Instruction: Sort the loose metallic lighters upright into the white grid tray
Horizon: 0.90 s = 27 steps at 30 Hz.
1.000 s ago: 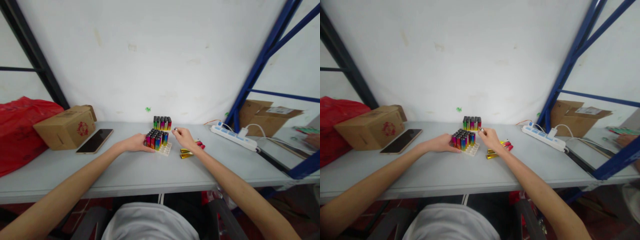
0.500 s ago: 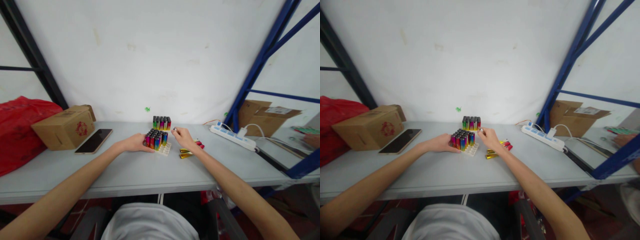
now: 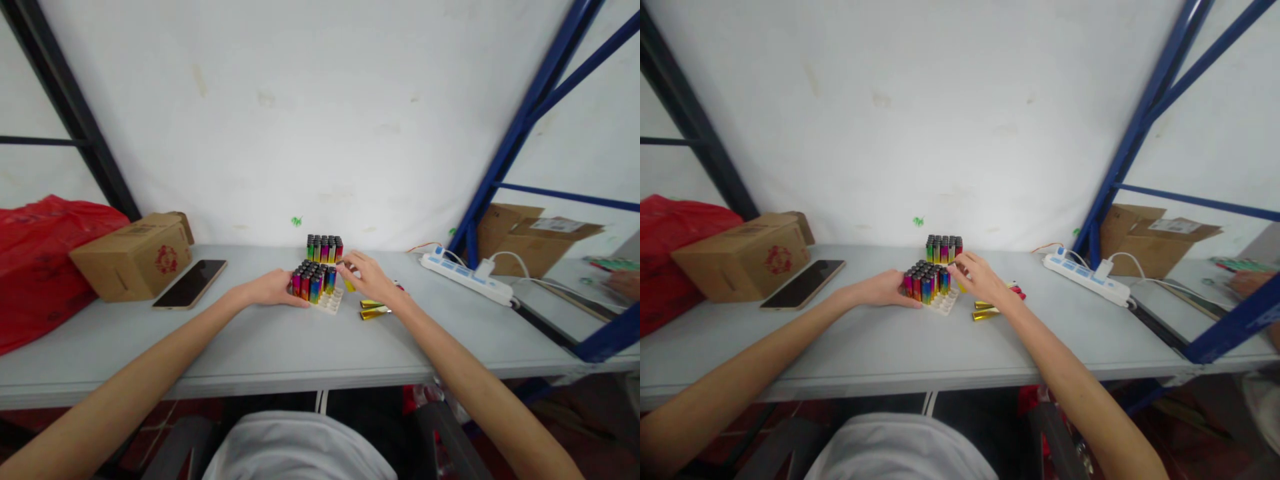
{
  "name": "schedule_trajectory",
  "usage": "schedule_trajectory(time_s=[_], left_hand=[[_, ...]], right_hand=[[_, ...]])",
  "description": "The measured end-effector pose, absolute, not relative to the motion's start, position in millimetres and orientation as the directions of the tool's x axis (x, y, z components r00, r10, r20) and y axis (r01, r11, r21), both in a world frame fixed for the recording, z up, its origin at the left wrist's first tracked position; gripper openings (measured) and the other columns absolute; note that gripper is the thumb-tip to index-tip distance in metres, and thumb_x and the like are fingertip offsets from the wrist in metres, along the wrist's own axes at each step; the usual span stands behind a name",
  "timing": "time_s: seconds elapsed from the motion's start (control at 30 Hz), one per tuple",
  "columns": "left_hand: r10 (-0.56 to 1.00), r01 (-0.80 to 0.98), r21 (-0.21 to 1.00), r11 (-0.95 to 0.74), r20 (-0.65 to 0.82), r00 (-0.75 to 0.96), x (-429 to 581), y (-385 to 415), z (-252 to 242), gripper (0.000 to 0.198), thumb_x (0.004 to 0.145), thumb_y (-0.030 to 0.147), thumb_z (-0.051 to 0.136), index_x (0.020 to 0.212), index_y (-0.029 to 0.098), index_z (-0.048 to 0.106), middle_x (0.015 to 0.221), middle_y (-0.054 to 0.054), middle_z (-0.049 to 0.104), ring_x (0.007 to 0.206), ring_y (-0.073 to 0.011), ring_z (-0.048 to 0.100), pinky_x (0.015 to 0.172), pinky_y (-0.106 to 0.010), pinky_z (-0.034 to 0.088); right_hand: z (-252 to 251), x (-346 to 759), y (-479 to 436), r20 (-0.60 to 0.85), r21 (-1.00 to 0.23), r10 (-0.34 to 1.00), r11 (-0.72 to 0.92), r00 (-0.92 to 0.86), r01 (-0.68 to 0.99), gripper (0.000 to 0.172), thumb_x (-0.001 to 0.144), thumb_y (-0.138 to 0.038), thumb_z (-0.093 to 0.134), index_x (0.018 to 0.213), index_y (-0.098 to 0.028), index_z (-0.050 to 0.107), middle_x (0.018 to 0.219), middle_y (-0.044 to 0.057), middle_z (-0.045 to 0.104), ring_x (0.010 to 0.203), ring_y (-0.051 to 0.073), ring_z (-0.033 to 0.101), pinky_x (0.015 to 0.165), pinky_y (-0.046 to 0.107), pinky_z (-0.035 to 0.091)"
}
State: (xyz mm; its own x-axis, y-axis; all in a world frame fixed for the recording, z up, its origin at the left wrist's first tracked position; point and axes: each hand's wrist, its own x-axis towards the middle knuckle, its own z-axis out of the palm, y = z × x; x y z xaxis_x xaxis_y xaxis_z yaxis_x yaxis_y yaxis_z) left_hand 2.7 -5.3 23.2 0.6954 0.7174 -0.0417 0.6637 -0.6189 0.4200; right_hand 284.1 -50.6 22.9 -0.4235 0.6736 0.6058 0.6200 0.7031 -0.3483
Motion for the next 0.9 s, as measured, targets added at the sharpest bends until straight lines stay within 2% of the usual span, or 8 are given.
schedule_trajectory(time_s=[0.07,0.1,0.17,0.3,0.43,0.6,0.9], left_hand=[[0.715,0.663,0.414,-0.623,-0.042,0.698,3,-6,24,0.056,0.073,0.073,0.07,0.09,0.02,0.07,0.076,0.001,0.069,0.072,-0.0199,0.062,0.063,-0.026,0.042],[0.712,0.66,0.416,-0.626,-0.042,0.701,3,-7,25,0.054,0.074,0.072,0.07,0.091,0.02,0.07,0.076,0.001,0.069,0.072,-0.0198,0.062,0.064,-0.026,0.042],[0.705,0.651,0.426,-0.628,-0.043,0.708,3,-8,26,0.053,0.075,0.07,0.07,0.093,0.02,0.071,0.077,0.001,0.07,0.073,-0.0197,0.063,0.065,-0.025,0.043],[0.703,0.648,0.434,-0.626,-0.045,0.71,3,-8,26,0.054,0.075,0.07,0.07,0.096,0.02,0.071,0.079,0.001,0.072,0.075,-0.02,0.064,0.066,-0.025,0.043],[0.693,0.641,0.435,-0.633,-0.051,0.719,3,-7,25,0.054,0.075,0.071,0.068,0.093,0.02,0.071,0.08,0.001,0.072,0.075,-0.0201,0.064,0.065,-0.025,0.043],[0.722,0.681,0.401,-0.612,-0.068,0.689,4,-9,27,0.057,0.073,0.073,0.069,0.093,0.02,0.071,0.08,0.0,0.072,0.074,-0.0207,0.064,0.063,-0.025,0.042],[0.711,0.666,0.407,-0.625,-0.057,0.701,3,-6,24,0.055,0.074,0.074,0.068,0.086,0.021,0.069,0.074,0.001,0.068,0.07,-0.0192,0.061,0.06,-0.025,0.04]], right_hand=[[25,284,-52,0.589,-0.266,0.642,0.727,-0.491,0.633,0.039,0.104,-0.051,0.046,0.083,-0.02,0.057,0.077,0.002,0.06,0.069,0.015,0.053,0.069,0.027,0.042],[25,284,-53,0.568,-0.262,0.647,0.728,-0.509,0.634,0.04,0.103,-0.051,0.048,0.08,-0.02,0.057,0.071,0.0,0.059,0.065,0.014,0.051,0.067,0.027,0.041],[25,283,-54,0.539,-0.312,0.672,0.719,-0.507,0.621,0.041,0.102,-0.053,0.051,0.079,-0.02,0.058,0.066,-0.001,0.059,0.06,0.013,0.052,0.063,0.026,0.04],[21,279,-54,0.499,-0.479,0.733,0.678,-0.462,0.558,0.042,0.099,-0.056,0.055,0.079,-0.02,0.058,0.067,0.0,0.069,0.061,0.014,0.064,0.064,0.025,0.046],[17,276,-52,0.447,-0.536,0.773,0.634,-0.45,0.557,0.043,0.098,-0.058,0.055,0.08,-0.02,0.059,0.068,0.002,0.074,0.061,0.016,0.07,0.066,0.026,0.051],[15,274,-52,0.425,-0.517,0.752,0.658,-0.503,0.547,0.039,0.099,-0.056,0.055,0.084,-0.02,0.059,0.071,0.002,0.074,0.062,0.015,0.069,0.064,0.025,0.05],[23,274,-51,0.392,-0.407,0.77,0.636,-0.504,0.656,0.041,0.102,-0.055,0.051,0.084,-0.019,0.061,0.064,0.001,0.069,0.058,0.015,0.063,0.061,0.025,0.04]])
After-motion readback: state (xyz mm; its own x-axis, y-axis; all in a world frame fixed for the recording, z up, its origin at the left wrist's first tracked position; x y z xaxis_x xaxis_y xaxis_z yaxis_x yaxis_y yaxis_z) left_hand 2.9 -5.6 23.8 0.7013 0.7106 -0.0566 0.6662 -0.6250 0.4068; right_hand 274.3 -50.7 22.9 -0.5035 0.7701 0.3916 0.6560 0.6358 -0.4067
